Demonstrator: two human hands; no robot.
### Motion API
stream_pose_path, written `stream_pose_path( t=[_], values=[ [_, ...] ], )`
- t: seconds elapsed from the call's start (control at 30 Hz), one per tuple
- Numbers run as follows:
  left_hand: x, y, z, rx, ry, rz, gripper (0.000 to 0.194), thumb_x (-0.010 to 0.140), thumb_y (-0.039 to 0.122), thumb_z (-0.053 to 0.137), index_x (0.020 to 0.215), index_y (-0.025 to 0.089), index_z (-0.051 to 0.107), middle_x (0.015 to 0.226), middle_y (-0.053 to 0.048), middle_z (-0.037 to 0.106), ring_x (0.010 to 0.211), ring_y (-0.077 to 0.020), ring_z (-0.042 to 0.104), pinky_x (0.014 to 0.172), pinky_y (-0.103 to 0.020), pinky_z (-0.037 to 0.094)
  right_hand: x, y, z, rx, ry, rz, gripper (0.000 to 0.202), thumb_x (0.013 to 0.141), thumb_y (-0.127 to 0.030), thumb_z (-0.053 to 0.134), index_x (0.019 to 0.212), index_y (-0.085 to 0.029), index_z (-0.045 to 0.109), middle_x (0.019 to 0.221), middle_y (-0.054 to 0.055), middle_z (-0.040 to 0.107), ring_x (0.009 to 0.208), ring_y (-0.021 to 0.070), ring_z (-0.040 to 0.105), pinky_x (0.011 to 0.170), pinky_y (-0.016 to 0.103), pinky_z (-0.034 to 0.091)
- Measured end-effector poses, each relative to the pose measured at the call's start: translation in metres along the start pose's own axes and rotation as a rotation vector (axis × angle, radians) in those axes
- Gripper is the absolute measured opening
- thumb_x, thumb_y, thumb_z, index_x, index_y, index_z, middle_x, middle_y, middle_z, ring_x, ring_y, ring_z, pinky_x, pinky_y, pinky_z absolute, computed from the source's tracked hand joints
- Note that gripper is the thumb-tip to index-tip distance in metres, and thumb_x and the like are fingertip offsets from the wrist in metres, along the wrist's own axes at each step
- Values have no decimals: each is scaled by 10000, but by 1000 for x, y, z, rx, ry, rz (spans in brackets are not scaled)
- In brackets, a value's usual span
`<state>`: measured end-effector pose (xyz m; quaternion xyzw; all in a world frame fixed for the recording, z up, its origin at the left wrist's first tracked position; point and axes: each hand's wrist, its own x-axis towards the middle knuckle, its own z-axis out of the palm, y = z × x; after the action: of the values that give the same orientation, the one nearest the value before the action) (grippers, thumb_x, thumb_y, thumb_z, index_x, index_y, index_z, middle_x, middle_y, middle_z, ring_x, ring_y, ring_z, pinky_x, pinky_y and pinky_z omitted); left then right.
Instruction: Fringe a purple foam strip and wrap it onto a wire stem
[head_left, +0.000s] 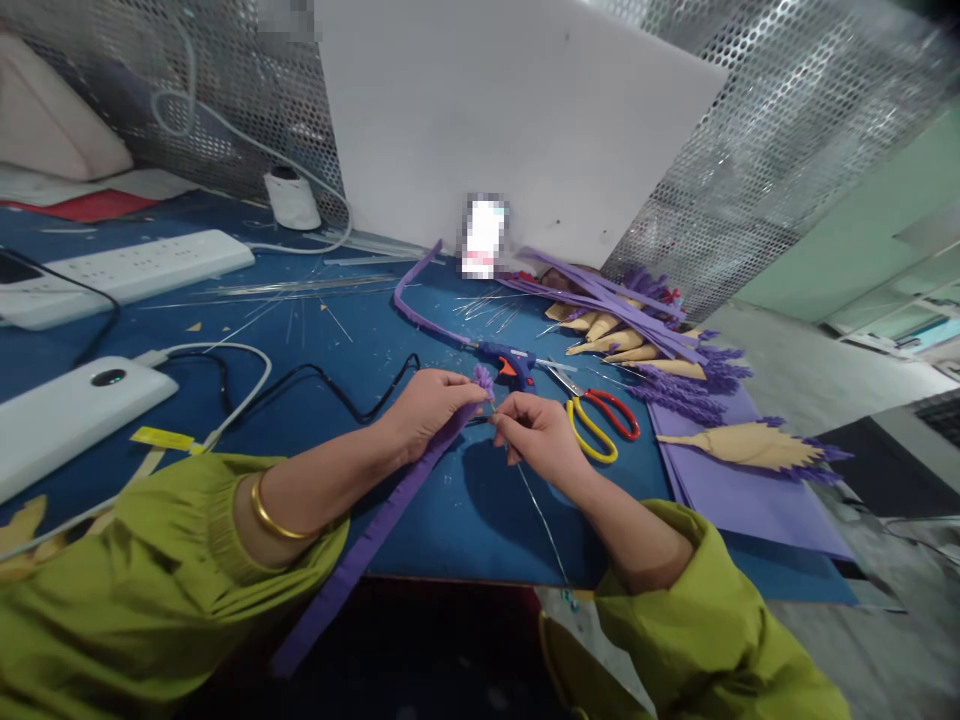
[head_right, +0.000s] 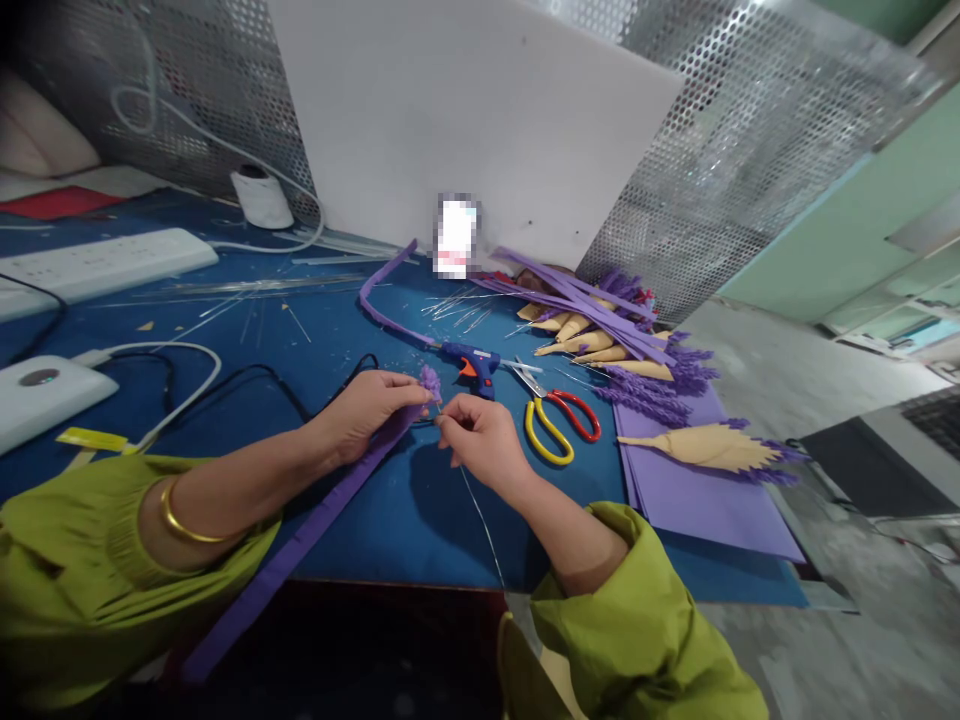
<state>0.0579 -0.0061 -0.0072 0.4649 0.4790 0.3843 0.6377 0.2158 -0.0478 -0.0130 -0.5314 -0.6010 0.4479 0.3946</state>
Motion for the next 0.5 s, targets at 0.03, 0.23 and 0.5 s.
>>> stream_pose_path(
  t=[0.03,0.23,0.5],
  values=[
    [0,-1,0,0,0,7,144,593,273,715,577,143,654,504,27,555,508,-95,473,522,-225,350,0,0,0,-4,0,-5,143,774,-280,602,666,-192,572,539,-45,605,365,81,531,379,178,388],
    [-4,6,1,11,-27,-29,133,621,274,730,622,155,670,537,33,580,467,-74,407,457,-227,262,0,0,-1,-35,34,-47,149,789,-274,591,667,-193,566,545,-48,597,373,79,530,386,181,379],
    [-3,4,-1,14,11,55,208,571,311,796,644,141,701,563,40,594,527,-83,443,518,-225,318,-2,1,0,-87,35,-90,135,804,-235,577,677,-190,564,562,-54,587,390,68,523,391,172,385]
  ],
)
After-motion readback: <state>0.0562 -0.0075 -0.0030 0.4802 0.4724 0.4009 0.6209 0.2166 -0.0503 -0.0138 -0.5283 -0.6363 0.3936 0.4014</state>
